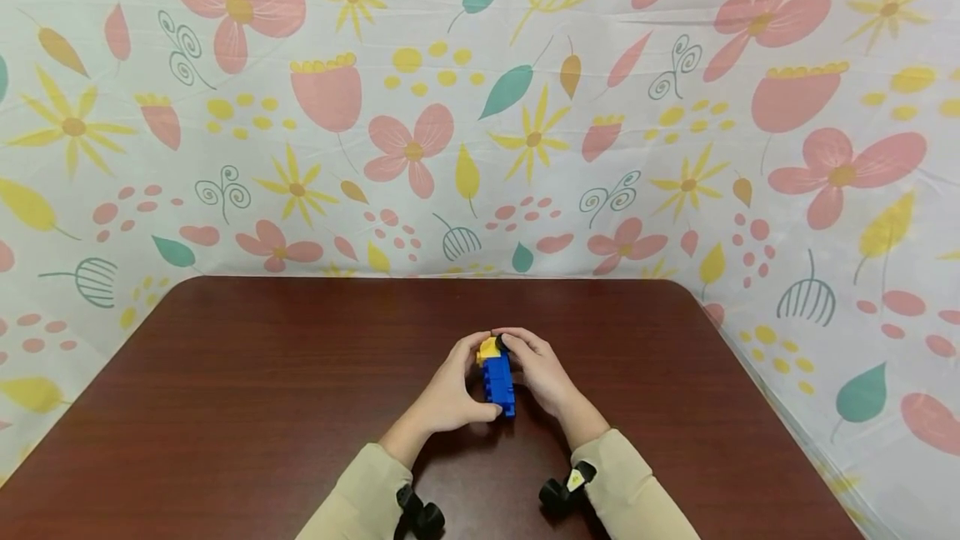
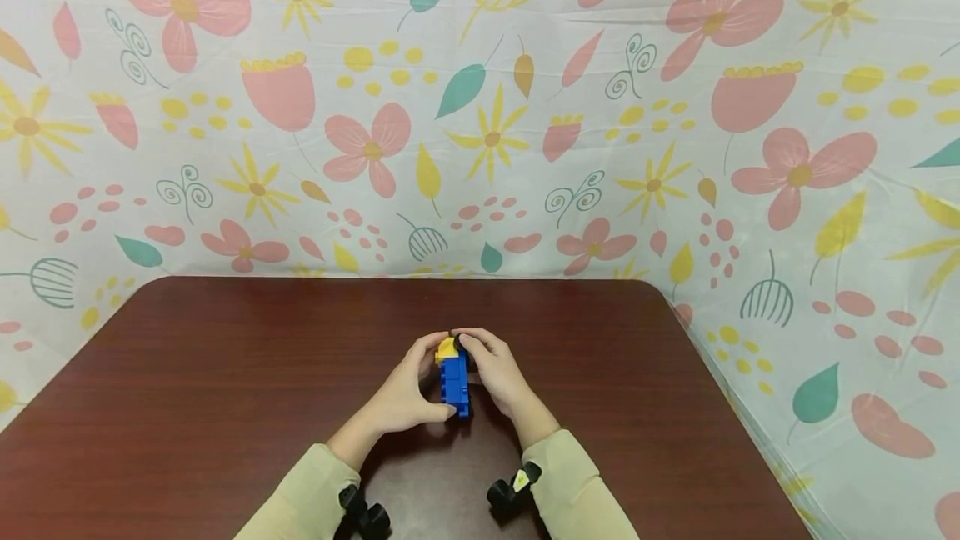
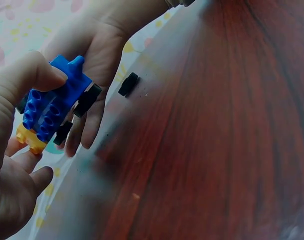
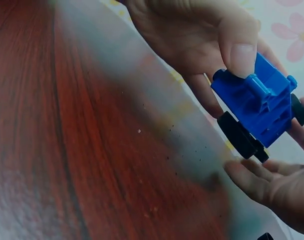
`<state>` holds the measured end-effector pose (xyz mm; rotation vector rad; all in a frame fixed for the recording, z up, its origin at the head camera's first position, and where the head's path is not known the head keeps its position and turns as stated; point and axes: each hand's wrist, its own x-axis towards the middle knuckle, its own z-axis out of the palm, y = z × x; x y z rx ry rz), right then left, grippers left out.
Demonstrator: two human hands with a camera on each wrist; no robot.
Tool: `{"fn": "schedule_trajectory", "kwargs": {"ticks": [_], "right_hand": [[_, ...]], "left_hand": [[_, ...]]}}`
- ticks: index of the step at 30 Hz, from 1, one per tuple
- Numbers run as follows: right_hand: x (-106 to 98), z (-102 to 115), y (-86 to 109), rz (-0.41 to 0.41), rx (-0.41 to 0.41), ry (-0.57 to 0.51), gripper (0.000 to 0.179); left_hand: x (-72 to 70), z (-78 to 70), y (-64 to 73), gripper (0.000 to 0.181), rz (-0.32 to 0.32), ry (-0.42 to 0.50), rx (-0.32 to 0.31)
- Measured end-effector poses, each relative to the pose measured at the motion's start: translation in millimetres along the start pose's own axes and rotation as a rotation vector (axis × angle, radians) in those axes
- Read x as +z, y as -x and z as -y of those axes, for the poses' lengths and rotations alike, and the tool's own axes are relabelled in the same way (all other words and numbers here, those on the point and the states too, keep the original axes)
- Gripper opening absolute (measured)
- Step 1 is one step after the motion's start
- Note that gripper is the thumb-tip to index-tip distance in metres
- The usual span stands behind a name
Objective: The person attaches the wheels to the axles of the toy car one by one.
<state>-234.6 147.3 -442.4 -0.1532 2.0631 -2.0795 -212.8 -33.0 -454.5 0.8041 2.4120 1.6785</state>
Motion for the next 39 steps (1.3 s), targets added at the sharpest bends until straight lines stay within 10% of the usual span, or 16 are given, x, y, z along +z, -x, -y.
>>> {"fn": "schedule_trajectory", "kwargs": {"ticks": [9,39], "right_hand": [[-2,-2,0.1,0.075,0.019,-0.076,0.048],[4,0,1.1,-0.031,0.0,-0.081,0.039]], "left_hand": [[0.0,1.0,0.5,0.096,0.009,0.006,0.005],[-3.8,-14.7,4.1,0.095,-0.002,0.026,0.041]]}}
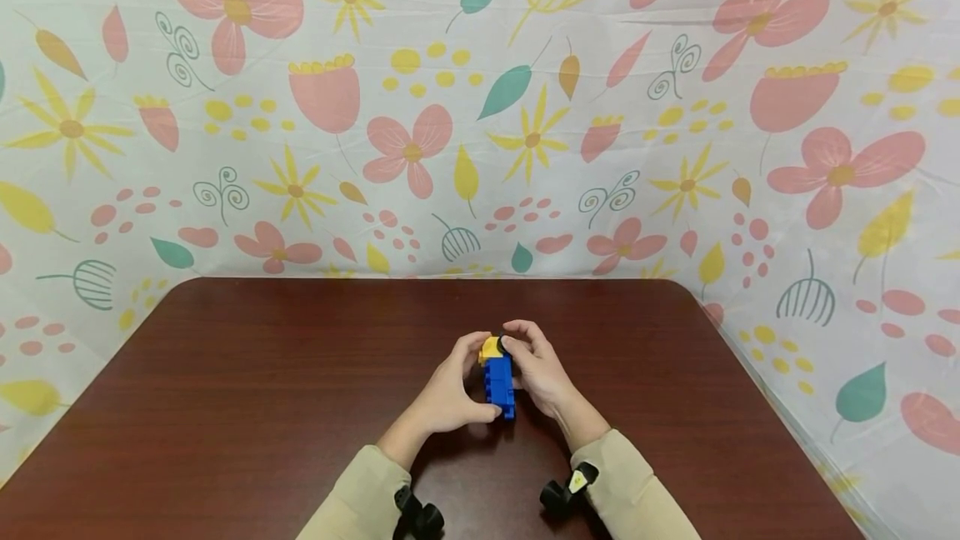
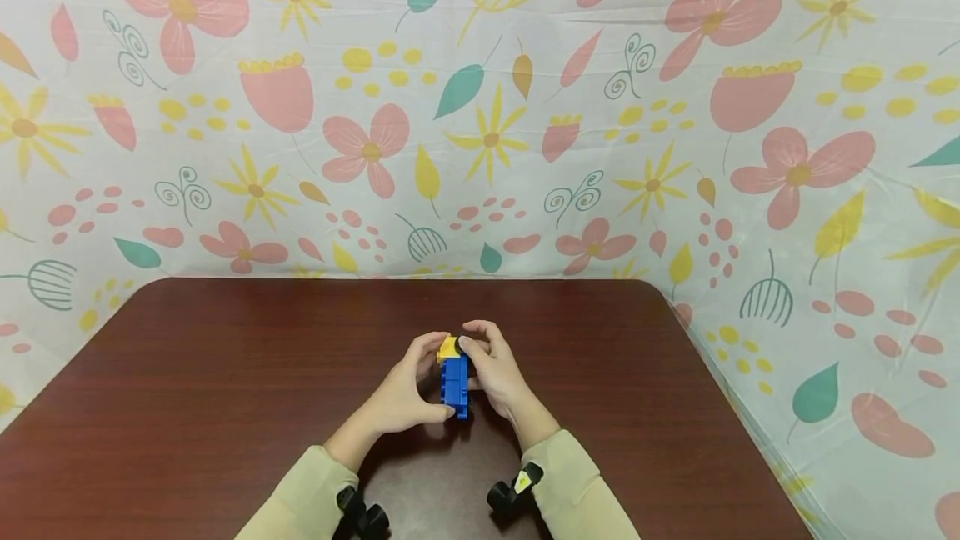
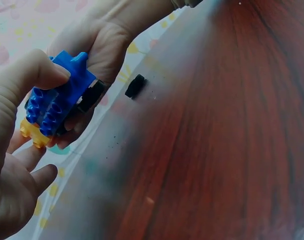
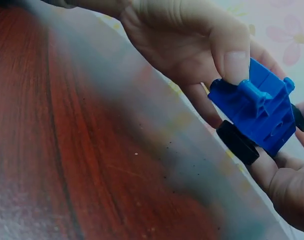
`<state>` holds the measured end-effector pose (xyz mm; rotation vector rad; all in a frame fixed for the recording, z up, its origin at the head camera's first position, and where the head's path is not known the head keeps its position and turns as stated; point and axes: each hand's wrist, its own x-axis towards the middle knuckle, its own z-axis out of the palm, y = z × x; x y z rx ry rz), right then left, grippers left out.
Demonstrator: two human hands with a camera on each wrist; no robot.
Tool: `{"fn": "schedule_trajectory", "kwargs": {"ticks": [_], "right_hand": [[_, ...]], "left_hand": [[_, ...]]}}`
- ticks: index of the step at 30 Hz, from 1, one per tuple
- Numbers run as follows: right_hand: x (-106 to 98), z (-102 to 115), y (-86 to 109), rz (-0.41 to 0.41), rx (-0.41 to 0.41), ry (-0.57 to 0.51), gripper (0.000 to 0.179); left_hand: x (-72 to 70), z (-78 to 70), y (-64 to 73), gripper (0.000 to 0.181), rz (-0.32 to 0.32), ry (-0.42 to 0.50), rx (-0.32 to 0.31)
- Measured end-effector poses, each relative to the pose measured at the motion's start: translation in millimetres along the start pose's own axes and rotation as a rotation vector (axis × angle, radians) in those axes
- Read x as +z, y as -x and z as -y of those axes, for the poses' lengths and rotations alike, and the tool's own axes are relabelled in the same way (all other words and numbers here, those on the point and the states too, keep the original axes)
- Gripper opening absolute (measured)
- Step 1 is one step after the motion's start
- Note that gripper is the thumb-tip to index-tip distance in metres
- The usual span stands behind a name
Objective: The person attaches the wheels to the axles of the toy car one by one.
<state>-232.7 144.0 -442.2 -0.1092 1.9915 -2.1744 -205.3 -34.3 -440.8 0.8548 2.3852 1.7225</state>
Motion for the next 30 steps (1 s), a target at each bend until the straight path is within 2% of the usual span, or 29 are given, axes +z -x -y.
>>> {"fn": "schedule_trajectory", "kwargs": {"ticks": [4,7,8,14,22,26,30], "right_hand": [[-3,1,-0.6,0.009,0.018,0.068,0.049],[-6,3,-1.2,0.003,-0.003,0.143,0.055],[-7,4,-1.2,-0.002,-0.01,0.162,0.055],[-14,7,-2.6,-0.021,-0.031,0.238,0.048],[-25,9,3.9,-0.035,-0.051,0.393,0.041],[-34,9,8.3,-0.016,-0.064,0.447,0.041],[-41,11,13.1,0.001,-0.07,0.519,0.039]], "left_hand": [[-0.5,0.9,-0.2,0.095,-0.004,-0.001,-0.01],[1.4,14.5,-3.0,0.094,-0.014,-0.012,-0.01],[1.3,14.3,-3.1,0.094,-0.015,-0.014,-0.011],[0.4,13.6,-3.3,0.093,-0.016,-0.031,-0.01],[-0.6,14.6,-2.9,0.091,-0.015,-0.033,-0.003],[-1.3,7.7,-1.4,0.09,-0.011,-0.023,-0.015],[-4.7,-11.5,3.0,0.087,0.0,-0.003,-0.025]]}}
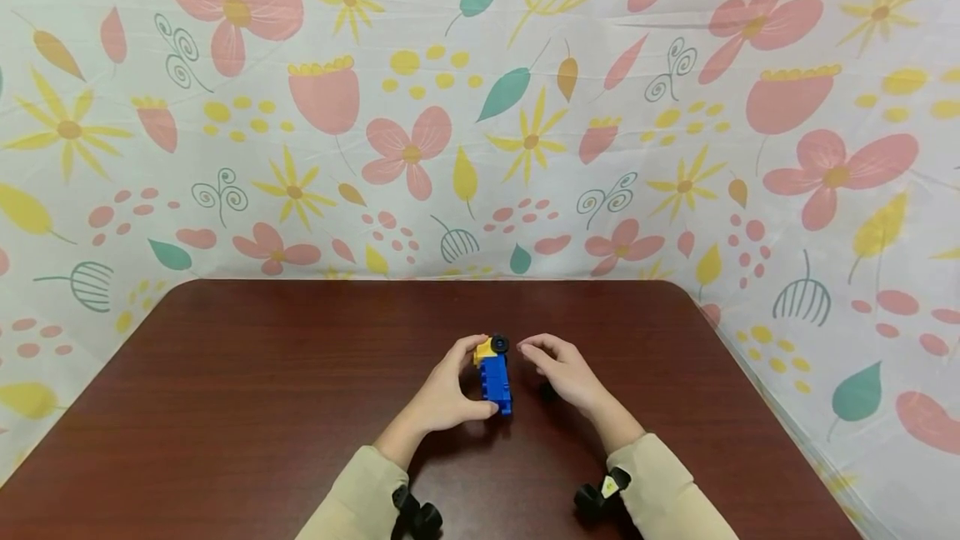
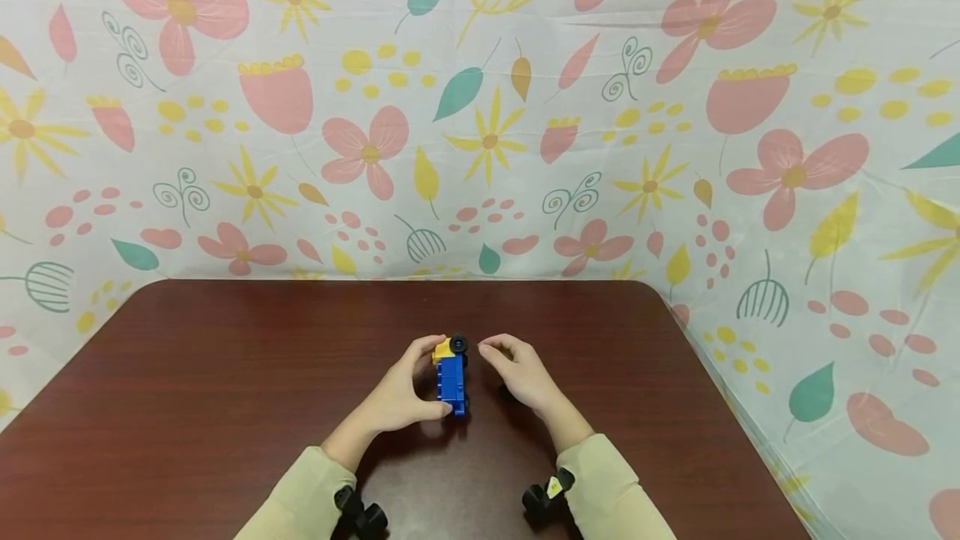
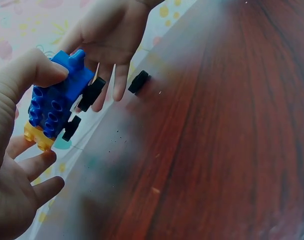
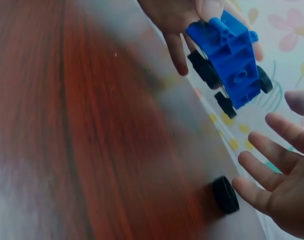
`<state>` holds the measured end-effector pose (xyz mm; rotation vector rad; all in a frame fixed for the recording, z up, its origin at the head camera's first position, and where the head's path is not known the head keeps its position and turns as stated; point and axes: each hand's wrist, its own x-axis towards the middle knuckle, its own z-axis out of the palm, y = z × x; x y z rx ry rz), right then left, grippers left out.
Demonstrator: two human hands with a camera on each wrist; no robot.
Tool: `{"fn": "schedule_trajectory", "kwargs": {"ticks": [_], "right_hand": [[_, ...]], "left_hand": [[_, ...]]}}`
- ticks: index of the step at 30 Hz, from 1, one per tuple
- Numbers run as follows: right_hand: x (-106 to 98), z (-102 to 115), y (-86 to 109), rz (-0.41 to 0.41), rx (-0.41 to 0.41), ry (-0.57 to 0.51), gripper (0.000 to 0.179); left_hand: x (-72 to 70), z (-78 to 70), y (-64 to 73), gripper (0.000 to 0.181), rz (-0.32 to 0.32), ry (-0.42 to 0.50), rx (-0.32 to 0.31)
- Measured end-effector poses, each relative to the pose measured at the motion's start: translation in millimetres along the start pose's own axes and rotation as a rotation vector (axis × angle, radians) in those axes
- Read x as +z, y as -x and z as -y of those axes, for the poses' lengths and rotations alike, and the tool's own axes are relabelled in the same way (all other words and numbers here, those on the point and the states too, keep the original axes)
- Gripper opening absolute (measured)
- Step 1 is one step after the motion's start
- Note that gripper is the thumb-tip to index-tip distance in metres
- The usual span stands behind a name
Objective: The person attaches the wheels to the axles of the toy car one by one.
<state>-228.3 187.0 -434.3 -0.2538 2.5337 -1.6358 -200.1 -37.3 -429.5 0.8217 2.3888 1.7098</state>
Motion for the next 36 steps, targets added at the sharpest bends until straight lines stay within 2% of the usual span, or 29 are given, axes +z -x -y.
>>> {"fn": "schedule_trajectory", "kwargs": {"ticks": [3,8,11,18,20,26,36], "right_hand": [[-4,-1,2.7,0.012,-0.006,0.023,0.035],[-10,-3,6.9,0.011,-0.048,0.084,0.034],[-13,-6,9.1,-0.006,-0.08,0.147,0.032],[-20,-14,13.5,-0.015,-0.098,0.236,0.032],[-22,-15,14.3,-0.017,-0.097,0.25,0.032],[-27,-20,16.8,-0.007,-0.102,0.301,0.033],[-33,-20,20.8,0.063,-0.09,0.361,0.034]], "left_hand": [[-2.8,-11.6,3.4,0.085,0.006,0.006,0.002],[-3.6,-14.3,5.1,0.083,0.001,0.018,0.017],[-3.5,-10.1,4.5,0.083,-0.003,0.031,0.012],[1.0,23.6,-4.0,0.086,-0.03,0.018,-0.009],[0.5,28.0,-5.1,0.086,-0.034,0.013,-0.012],[-0.1,32.6,-5.6,0.086,-0.043,0.003,-0.015],[0.8,35.1,-6.5,0.086,-0.053,-0.02,-0.011]]}}
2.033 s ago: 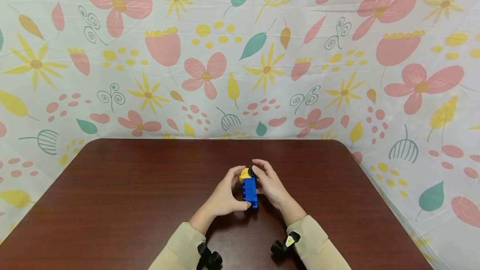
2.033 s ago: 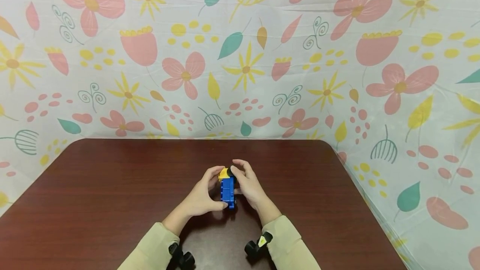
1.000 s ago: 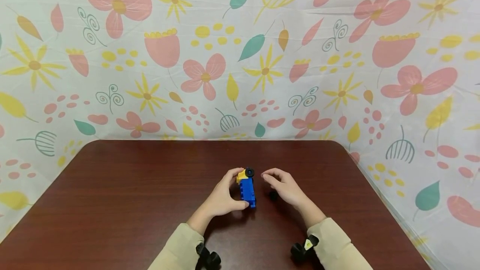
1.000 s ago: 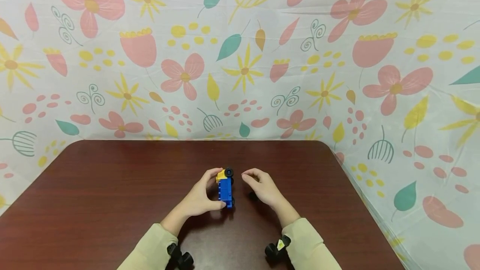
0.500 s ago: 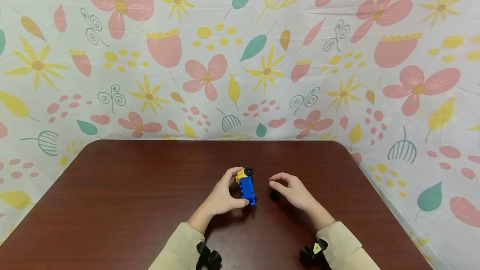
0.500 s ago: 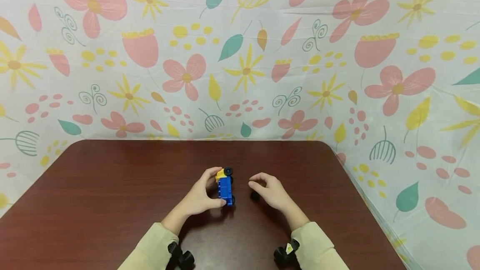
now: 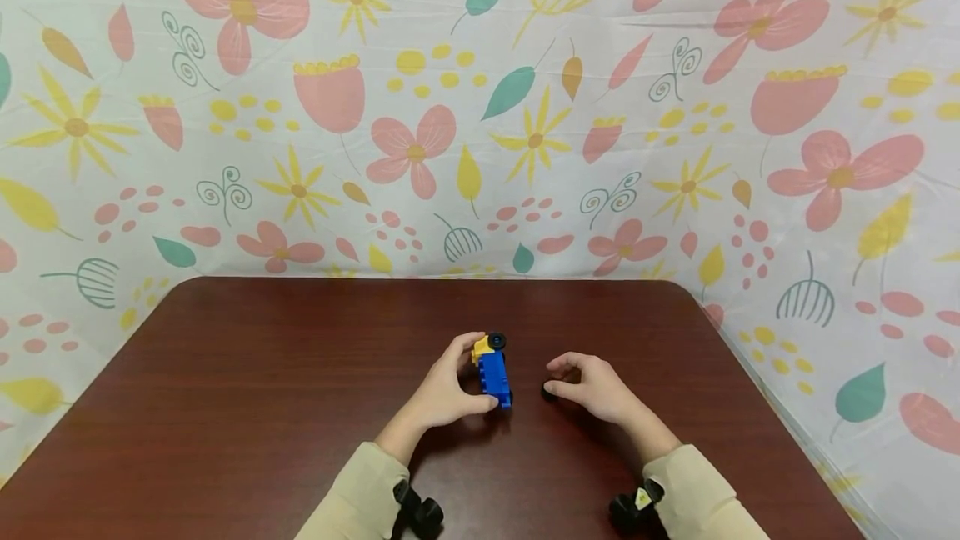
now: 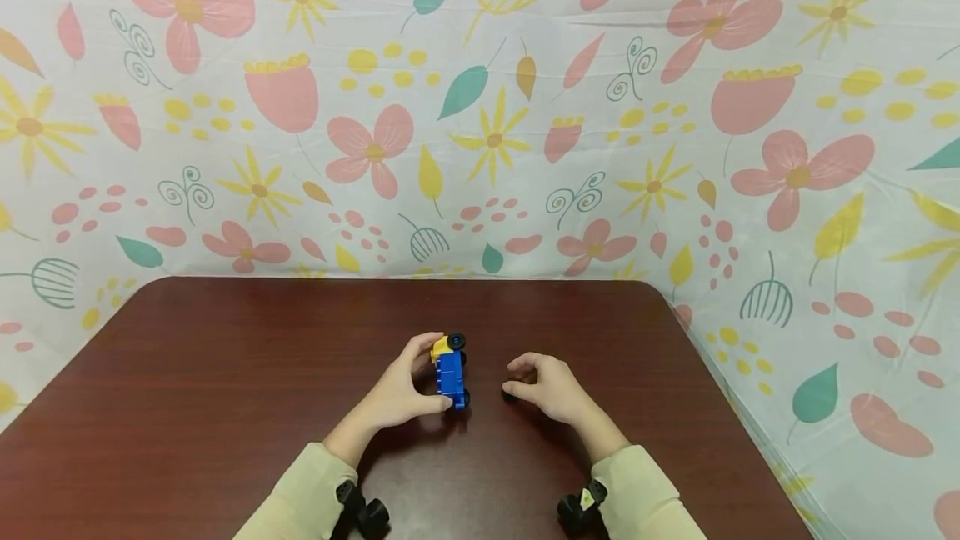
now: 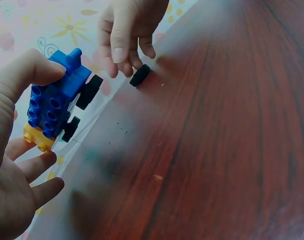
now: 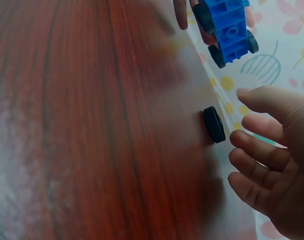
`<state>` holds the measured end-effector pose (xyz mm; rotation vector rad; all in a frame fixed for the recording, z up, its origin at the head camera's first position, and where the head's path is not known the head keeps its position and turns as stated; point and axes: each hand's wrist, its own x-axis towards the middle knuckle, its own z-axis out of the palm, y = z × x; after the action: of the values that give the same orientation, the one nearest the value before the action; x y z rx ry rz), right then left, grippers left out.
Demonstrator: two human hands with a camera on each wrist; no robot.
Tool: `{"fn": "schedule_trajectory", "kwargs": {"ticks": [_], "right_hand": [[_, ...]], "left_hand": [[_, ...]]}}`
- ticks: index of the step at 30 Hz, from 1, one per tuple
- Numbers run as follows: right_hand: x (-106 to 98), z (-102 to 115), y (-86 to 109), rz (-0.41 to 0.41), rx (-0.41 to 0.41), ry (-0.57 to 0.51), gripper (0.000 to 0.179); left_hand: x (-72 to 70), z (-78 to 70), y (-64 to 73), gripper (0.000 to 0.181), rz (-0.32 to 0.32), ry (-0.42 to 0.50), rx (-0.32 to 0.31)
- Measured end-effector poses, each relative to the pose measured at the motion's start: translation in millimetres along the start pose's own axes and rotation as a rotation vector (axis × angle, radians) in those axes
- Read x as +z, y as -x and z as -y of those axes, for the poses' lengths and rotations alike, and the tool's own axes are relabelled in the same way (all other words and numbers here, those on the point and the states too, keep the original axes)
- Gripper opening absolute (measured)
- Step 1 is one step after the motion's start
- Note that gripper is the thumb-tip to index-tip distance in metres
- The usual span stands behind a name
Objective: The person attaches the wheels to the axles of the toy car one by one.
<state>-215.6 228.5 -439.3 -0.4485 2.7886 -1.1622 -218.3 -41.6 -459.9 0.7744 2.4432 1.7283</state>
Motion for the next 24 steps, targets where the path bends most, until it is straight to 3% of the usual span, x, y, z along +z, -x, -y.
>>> {"fn": "schedule_trajectory", "kwargs": {"ticks": [7,24], "right_hand": [[-1.6,-1.1,0.8,0.031,-0.03,0.083,0.037],[8.2,1.9,-2.8,0.034,-0.032,0.153,0.035]], "left_hand": [[-0.2,-0.8,0.3,0.087,0.002,0.009,-0.001],[-1.6,-1.5,0.2,0.087,0.012,0.003,-0.008]]}}
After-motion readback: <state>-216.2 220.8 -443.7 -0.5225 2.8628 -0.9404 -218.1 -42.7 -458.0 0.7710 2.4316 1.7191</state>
